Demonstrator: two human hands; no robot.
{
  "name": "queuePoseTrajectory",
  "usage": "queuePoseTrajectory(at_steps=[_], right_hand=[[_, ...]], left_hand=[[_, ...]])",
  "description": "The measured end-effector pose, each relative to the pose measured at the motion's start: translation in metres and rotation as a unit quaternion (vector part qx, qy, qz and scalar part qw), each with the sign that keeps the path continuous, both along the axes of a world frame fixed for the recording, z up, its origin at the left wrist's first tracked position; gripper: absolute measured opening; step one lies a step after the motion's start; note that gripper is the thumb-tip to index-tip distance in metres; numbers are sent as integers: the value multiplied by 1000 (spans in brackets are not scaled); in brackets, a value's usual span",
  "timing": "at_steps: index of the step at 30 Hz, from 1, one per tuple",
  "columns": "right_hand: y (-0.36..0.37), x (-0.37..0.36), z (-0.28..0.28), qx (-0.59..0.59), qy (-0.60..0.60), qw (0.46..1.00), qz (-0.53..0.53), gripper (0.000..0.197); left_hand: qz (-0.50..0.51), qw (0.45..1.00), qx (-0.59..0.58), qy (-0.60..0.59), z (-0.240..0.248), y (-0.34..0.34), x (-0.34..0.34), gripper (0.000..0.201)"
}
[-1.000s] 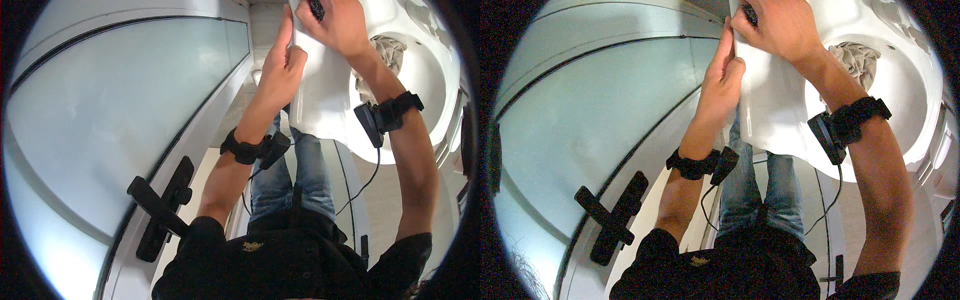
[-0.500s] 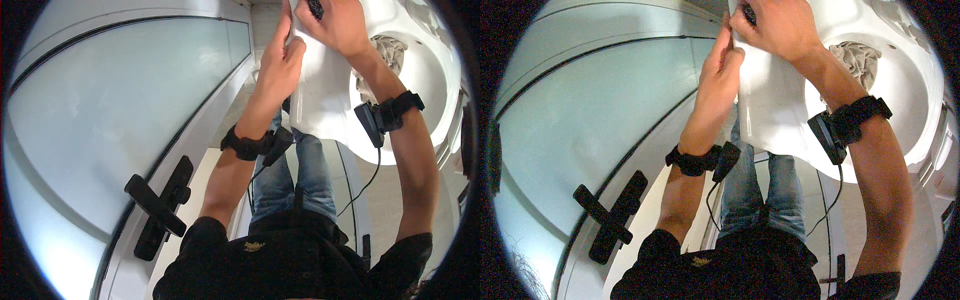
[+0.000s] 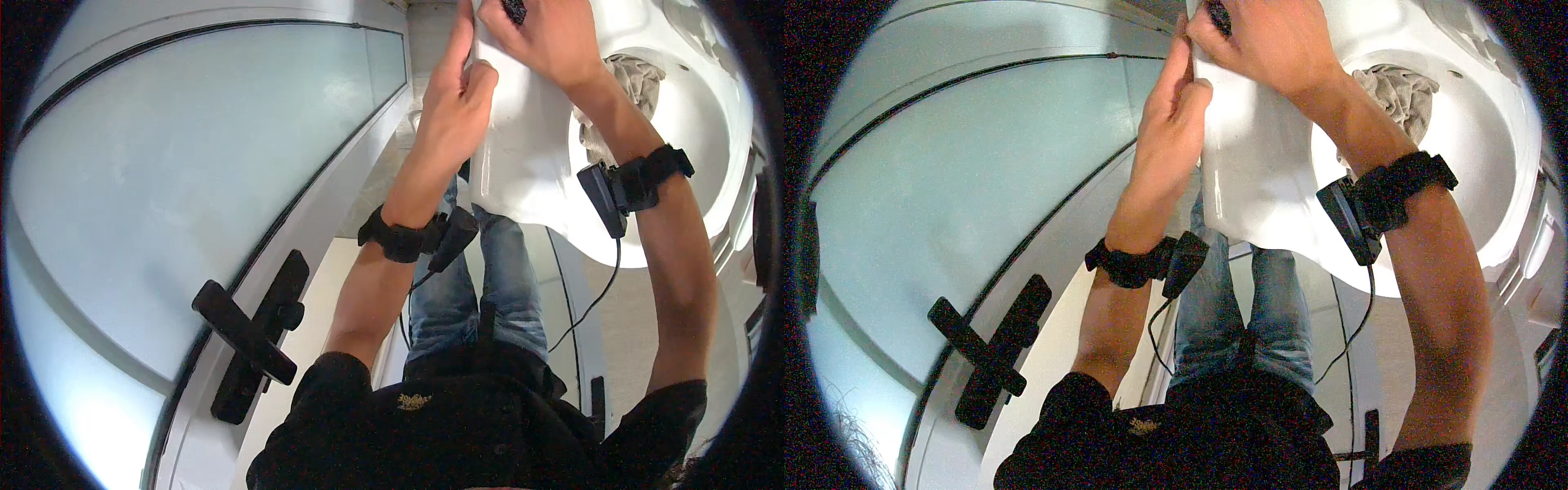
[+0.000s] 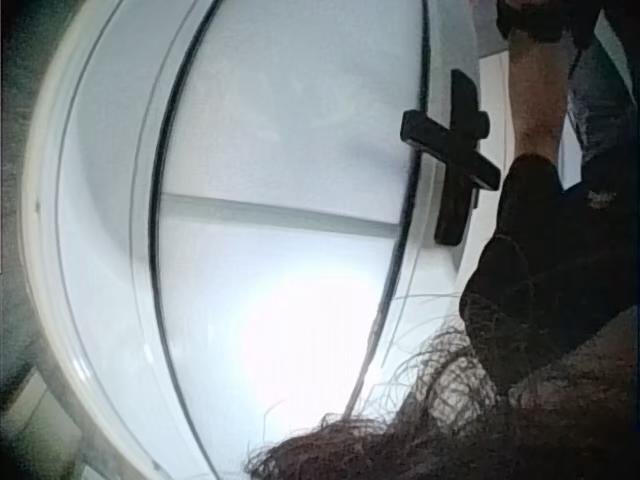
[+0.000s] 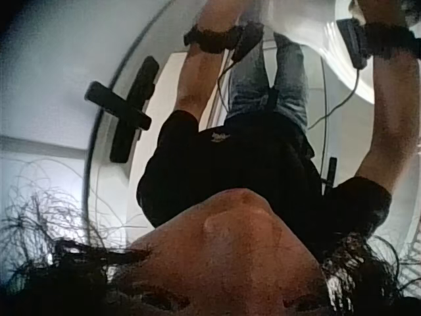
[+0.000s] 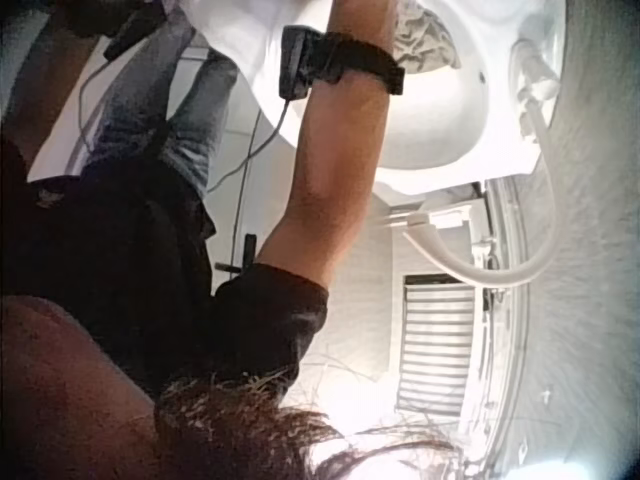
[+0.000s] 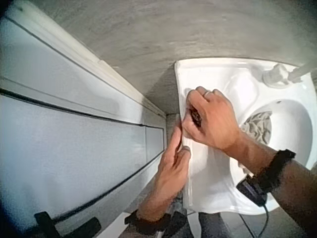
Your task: Cleaning the edges and underside of a ceramic pedestal sink using a scouring pad and a cloth.
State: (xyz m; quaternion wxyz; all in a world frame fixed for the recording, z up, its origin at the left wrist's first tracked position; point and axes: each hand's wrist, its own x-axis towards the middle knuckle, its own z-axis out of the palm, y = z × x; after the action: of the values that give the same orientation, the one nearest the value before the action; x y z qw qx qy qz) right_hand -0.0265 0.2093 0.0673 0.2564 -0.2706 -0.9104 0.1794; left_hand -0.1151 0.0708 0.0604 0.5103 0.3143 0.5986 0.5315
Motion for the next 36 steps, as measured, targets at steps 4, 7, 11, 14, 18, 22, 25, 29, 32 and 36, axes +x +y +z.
queuePoseTrajectory(at_steps=[4,7,11,14,18,22,25,29,32,36], right_hand=[[2,3,-2,-18,-8,1000,5,18],[0,2,-1,-29,-7,999,13,18],[0,1,-1,-14,-10,1000,9,18],[2,3,-3,-22,-7,1000,8,18],[0,2,-3,-19,-9,1000,4,19],[1,3,-4,-22,-10,1000,11,19],[0,4,-6,-19,-20,1000,3,19],[-1,-3,-6,-14,13,1000,10,19],[0,3,-6,-10,-10,1000,5,20],[0,4,-5,-15,-17,1000,3,20]], left_hand=[[20,1000,12,18,-6,-3,3,58],[9,1000,8,7,-5,0,0,58],[19,1000,8,-16,-12,0,0,58],[20,1000,20,-14,-13,-3,3,58],[19,1000,9,3,-17,-7,4,60],[23,999,-22,-26,-12,-3,3,60],[28,999,-13,-43,-17,-2,4,60],[-7,990,138,41,-56,-7,-9,59],[-18,987,157,39,-33,-4,2,59],[31,998,44,-35,-13,-5,9,62]])
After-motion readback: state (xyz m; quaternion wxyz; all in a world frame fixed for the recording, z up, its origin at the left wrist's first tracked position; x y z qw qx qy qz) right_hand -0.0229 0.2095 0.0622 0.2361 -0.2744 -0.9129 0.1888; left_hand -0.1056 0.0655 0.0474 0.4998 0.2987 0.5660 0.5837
